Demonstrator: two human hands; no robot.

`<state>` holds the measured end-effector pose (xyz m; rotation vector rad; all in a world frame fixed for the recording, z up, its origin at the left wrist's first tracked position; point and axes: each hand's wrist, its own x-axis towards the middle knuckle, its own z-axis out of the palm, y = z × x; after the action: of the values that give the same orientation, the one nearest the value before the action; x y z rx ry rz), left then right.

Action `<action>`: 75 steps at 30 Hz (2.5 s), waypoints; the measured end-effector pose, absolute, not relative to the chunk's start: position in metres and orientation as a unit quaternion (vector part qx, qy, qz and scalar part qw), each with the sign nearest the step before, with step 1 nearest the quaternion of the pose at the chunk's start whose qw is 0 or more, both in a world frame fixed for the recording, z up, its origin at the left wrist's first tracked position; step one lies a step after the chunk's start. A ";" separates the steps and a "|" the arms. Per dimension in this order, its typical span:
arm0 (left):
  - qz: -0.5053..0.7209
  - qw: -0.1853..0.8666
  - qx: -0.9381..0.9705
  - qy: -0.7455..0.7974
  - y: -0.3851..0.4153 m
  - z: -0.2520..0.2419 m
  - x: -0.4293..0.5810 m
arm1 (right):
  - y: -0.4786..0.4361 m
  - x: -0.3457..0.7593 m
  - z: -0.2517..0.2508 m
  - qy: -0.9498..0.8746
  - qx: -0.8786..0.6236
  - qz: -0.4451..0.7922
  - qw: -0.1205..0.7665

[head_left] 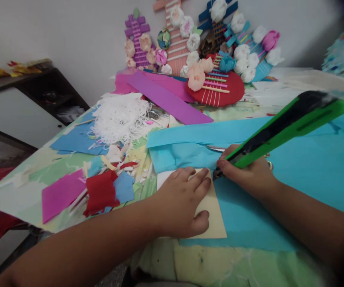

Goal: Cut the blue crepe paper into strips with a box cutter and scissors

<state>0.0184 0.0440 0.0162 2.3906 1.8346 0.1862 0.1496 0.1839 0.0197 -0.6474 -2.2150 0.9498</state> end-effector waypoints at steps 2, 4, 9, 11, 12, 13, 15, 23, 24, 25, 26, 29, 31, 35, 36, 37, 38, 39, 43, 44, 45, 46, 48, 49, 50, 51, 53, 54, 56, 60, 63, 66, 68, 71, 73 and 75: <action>0.062 0.060 0.791 0.606 0.043 0.016 0.018 | 0.184 0.150 0.022 -0.834 -0.257 0.364 0.327; 0.064 0.057 0.792 0.605 0.043 0.016 0.018 | 0.183 0.150 0.023 -0.833 -0.263 0.367 0.319; 0.065 0.056 0.792 0.605 0.043 0.015 0.017 | 0.184 0.149 0.018 -0.839 -0.274 0.369 0.290; 0.065 0.055 0.791 0.606 0.044 0.015 0.017 | 0.184 0.149 0.017 -0.843 -0.274 0.366 0.284; 0.065 0.055 0.791 0.606 0.044 0.015 0.018 | 0.184 0.149 0.016 -0.843 -0.273 0.366 0.283; 0.066 0.054 0.790 0.607 0.045 0.015 0.018 | 0.184 0.149 0.016 -0.844 -0.270 0.368 0.283; 0.068 0.053 0.791 0.606 0.045 0.016 0.019 | 0.184 0.149 0.017 -0.843 -0.265 0.372 0.285; 0.069 0.059 0.791 0.605 0.044 0.015 0.017 | 0.183 0.147 0.019 -0.841 -0.283 0.358 0.291; 0.070 0.058 0.791 0.605 0.044 0.015 0.017 | 0.183 0.147 0.019 -0.840 -0.286 0.358 0.289; 0.070 0.058 0.791 0.605 0.044 0.015 0.018 | 0.183 0.147 0.019 -0.840 -0.289 0.359 0.287; 0.069 0.057 0.791 0.605 0.044 0.015 0.018 | 0.183 0.147 0.018 -0.840 -0.289 0.361 0.285; 0.067 0.055 0.793 0.604 0.044 0.015 0.018 | 0.183 0.146 0.018 -0.840 -0.288 0.361 0.285; 0.067 0.052 0.793 0.604 0.044 0.015 0.018 | 0.183 0.146 0.018 -0.843 -0.287 0.358 0.282; 0.070 0.045 0.793 0.603 0.044 0.013 0.018 | 0.183 0.146 0.018 -0.851 -0.276 0.356 0.268; 0.070 0.043 0.793 0.603 0.043 0.013 0.018 | 0.183 0.146 0.019 -0.852 -0.276 0.357 0.266; 0.071 0.042 0.793 0.603 0.043 0.013 0.018 | 0.182 0.146 0.019 -0.852 -0.276 0.358 0.265; 0.071 0.041 0.793 0.604 0.043 0.012 0.018 | 0.182 0.146 0.019 -0.853 -0.274 0.357 0.265; 0.072 0.041 0.793 0.604 0.043 0.012 0.018 | 0.182 0.146 0.019 -0.856 -0.266 0.356 0.263; 0.075 0.046 0.792 0.604 0.043 0.013 0.019 | 0.183 0.146 0.020 -0.873 -0.231 0.342 0.259; 0.075 0.046 0.792 0.605 0.043 0.013 0.019 | 0.183 0.146 0.020 -0.875 -0.230 0.338 0.260; 0.075 0.047 0.792 0.605 0.043 0.013 0.019 | 0.183 0.146 0.019 -0.876 -0.230 0.334 0.259; 0.075 0.046 0.791 0.605 0.043 0.013 0.019 | 0.183 0.146 0.019 -0.878 -0.231 0.330 0.258; 0.074 0.044 0.792 0.605 0.043 0.013 0.019 | 0.183 0.147 0.017 -0.883 -0.232 0.321 0.253; 0.074 0.041 0.792 0.605 0.042 0.013 0.019 | 0.183 0.147 0.017 -0.885 -0.232 0.316 0.252; 0.076 0.039 0.792 0.605 0.043 0.013 0.019 | 0.183 0.147 0.017 -0.887 -0.229 0.310 0.252; 0.077 0.038 0.792 0.604 0.043 0.013 0.019 | 0.182 0.147 0.017 -0.889 -0.226 0.305 0.255; 0.081 0.036 0.792 0.604 0.043 0.013 0.019 | 0.182 0.148 0.016 -0.891 -0.216 0.302 0.262; 0.081 0.037 0.792 0.604 0.043 0.013 0.019 | 0.183 0.148 0.016 -0.890 -0.213 0.308 0.259; 0.081 0.041 0.792 0.604 0.044 0.013 0.019 | 0.184 0.148 0.016 -0.883 -0.223 0.332 0.246; 0.072 0.051 0.790 0.607 0.043 0.015 0.018 | 0.187 0.147 0.016 -0.852 -0.289 0.368 0.234; 0.067 0.058 0.790 0.607 0.043 0.016 0.018 | 0.189 0.146 0.019 -0.835 -0.311 0.382 0.246; 0.065 0.066 0.790 0.606 0.043 0.016 0.019 | 0.189 0.146 0.021 -0.823 -0.315 0.401 0.248; 0.065 0.068 0.789 0.607 0.044 0.016 0.018 | 0.188 0.146 0.022 -0.825 -0.308 0.409 0.238; 0.067 0.067 0.789 0.607 0.045 0.016 0.018 | 0.188 0.146 0.021 -0.835 -0.301 0.401 0.227; 0.069 0.065 0.790 0.606 0.045 0.015 0.017 | 0.188 0.146 0.020 -0.841 -0.300 0.390 0.226; 0.071 0.060 0.792 0.604 0.045 0.015 0.017 | 0.188 0.146 0.020 -0.843 -0.300 0.386 0.225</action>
<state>0.0173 0.0453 0.0152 2.3954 1.8278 0.2134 0.1463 0.1881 0.0204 -0.8266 -2.3252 1.0640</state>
